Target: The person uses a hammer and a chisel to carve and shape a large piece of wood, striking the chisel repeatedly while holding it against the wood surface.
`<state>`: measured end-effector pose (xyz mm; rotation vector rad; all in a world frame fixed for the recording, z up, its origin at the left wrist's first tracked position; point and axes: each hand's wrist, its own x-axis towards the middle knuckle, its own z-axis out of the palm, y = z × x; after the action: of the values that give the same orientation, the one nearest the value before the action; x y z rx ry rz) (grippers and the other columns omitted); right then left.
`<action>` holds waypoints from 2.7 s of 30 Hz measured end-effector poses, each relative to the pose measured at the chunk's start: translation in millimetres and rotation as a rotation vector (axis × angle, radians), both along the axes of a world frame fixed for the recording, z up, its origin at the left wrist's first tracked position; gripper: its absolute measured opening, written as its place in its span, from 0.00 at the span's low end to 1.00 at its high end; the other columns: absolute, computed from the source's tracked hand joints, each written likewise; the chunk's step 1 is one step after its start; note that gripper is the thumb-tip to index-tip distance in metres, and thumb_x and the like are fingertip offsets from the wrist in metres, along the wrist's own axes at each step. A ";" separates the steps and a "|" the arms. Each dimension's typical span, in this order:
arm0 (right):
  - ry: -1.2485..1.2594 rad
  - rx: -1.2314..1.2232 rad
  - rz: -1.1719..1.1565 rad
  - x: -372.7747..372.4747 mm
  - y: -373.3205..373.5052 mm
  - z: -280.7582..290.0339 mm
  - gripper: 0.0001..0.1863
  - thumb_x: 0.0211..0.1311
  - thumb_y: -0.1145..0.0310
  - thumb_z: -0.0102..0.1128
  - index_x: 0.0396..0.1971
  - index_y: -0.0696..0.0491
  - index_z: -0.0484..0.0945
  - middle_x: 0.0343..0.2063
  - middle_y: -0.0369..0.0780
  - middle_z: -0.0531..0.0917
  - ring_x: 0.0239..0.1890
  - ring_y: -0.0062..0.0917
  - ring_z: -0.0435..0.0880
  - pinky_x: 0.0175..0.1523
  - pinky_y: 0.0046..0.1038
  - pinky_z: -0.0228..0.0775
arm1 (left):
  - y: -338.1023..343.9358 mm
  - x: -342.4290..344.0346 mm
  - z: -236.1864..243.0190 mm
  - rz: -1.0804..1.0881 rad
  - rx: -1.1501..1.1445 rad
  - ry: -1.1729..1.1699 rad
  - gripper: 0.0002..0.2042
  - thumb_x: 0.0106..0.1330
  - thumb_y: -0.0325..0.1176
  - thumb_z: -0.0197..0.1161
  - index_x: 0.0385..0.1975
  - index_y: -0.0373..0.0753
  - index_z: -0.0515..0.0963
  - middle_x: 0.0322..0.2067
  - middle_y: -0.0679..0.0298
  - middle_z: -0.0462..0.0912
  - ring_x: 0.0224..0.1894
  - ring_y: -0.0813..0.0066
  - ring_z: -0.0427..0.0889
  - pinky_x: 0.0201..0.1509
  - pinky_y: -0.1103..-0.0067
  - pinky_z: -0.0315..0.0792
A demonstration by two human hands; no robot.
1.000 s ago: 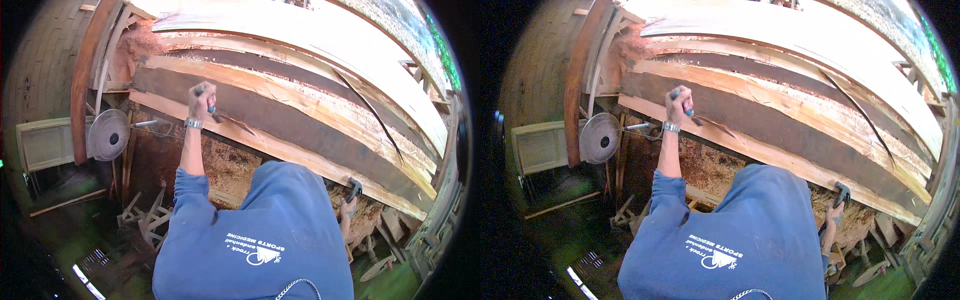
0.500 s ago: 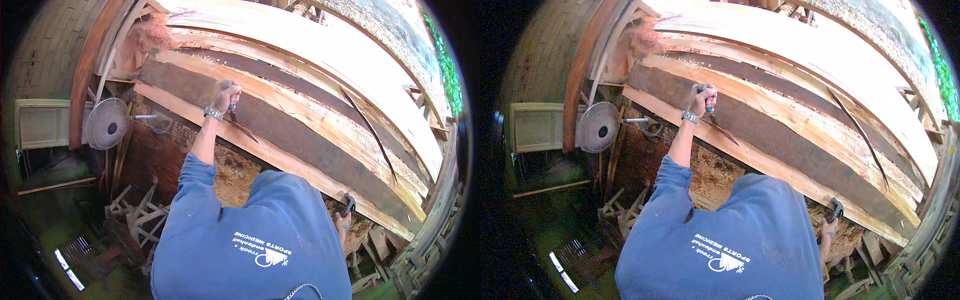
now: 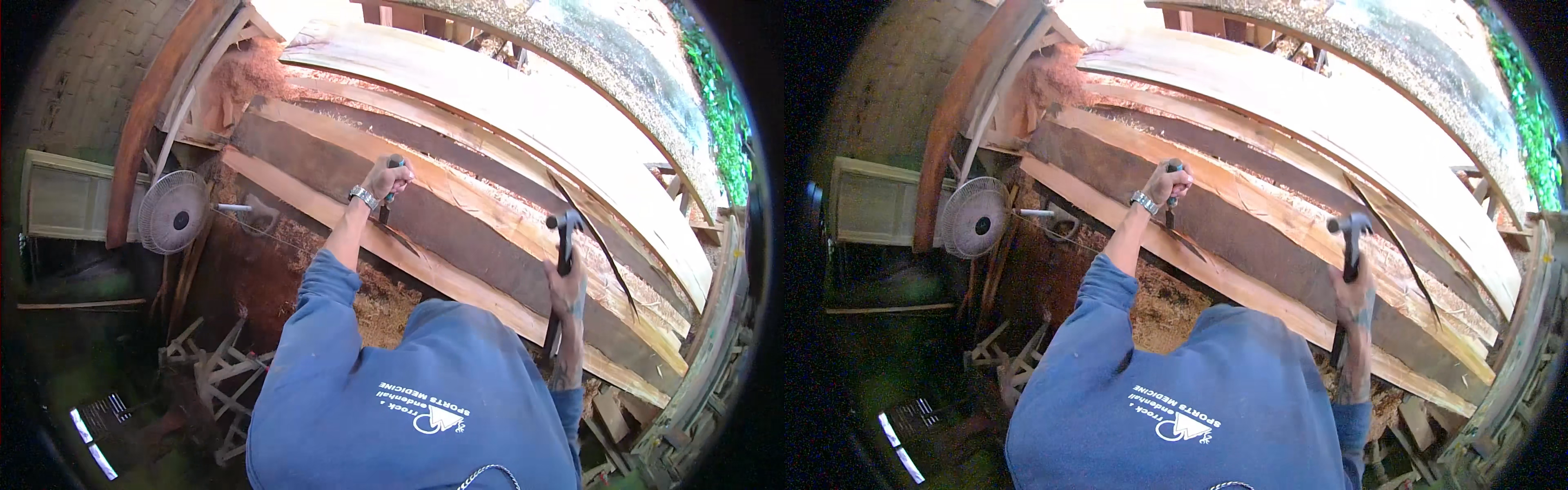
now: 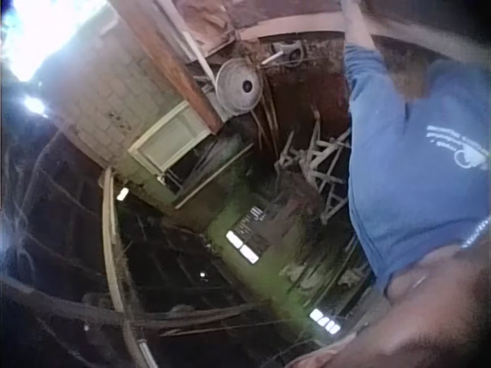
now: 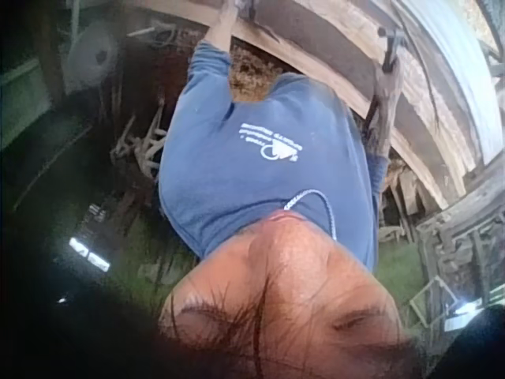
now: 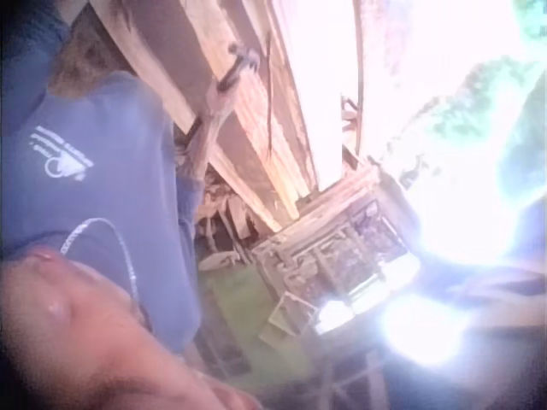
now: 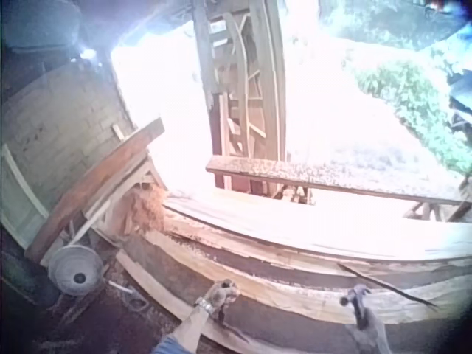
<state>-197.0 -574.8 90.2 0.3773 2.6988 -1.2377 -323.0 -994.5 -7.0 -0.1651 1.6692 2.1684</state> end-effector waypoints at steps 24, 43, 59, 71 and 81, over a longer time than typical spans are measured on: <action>0.056 -0.145 0.180 -76.9 -75.3 -52.5 0.16 0.57 0.66 0.63 0.41 0.58 0.72 0.26 0.38 0.73 0.31 0.27 0.73 0.38 0.32 0.68 | 5.6 26.4 22.0 0.207 -0.365 0.038 0.12 0.60 0.36 0.66 0.17 0.40 0.76 0.14 0.72 0.73 0.14 0.86 0.69 0.16 0.84 0.61; -0.236 0.262 -0.020 130.4 62.4 -139.6 0.17 0.54 0.65 0.63 0.35 0.56 0.65 0.22 0.53 0.77 0.29 0.52 0.79 0.34 0.47 0.67 | -39.0 120.1 -56.0 0.173 -0.944 -0.417 0.20 0.56 0.44 0.67 0.12 0.33 0.76 0.11 0.58 0.77 0.14 0.73 0.76 0.19 0.71 0.68; -0.246 0.233 -0.025 129.5 52.6 -143.8 0.20 0.54 0.72 0.61 0.44 0.60 0.65 0.33 0.64 0.80 0.42 0.60 0.79 0.44 0.51 0.69 | 61.7 67.2 4.3 -0.067 -1.067 -0.037 0.16 0.52 0.51 0.66 0.28 0.44 0.85 0.28 0.51 0.85 0.35 0.52 0.86 0.41 0.66 0.79; -0.336 0.265 0.000 147.6 59.0 -139.4 0.16 0.55 0.70 0.64 0.40 0.56 0.68 0.31 0.51 0.82 0.38 0.46 0.84 0.43 0.44 0.72 | 244.6 39.0 38.8 -0.321 -0.852 0.514 0.16 0.58 0.36 0.65 0.44 0.37 0.78 0.45 0.47 0.81 0.41 0.55 0.85 0.44 0.63 0.79; -0.331 0.257 -0.089 190.9 67.5 -155.3 0.17 0.55 0.70 0.64 0.42 0.56 0.69 0.32 0.50 0.82 0.38 0.44 0.84 0.44 0.42 0.72 | 125.4 166.2 -54.1 -0.343 -1.294 0.174 0.43 0.58 0.44 0.69 0.73 0.50 0.52 0.73 0.44 0.40 0.43 0.43 0.82 0.44 0.61 0.79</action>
<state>-6.1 -507.3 -65.1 0.6758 2.5731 -0.7625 -156.8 -869.2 -61.1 -0.0225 2.6781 0.6198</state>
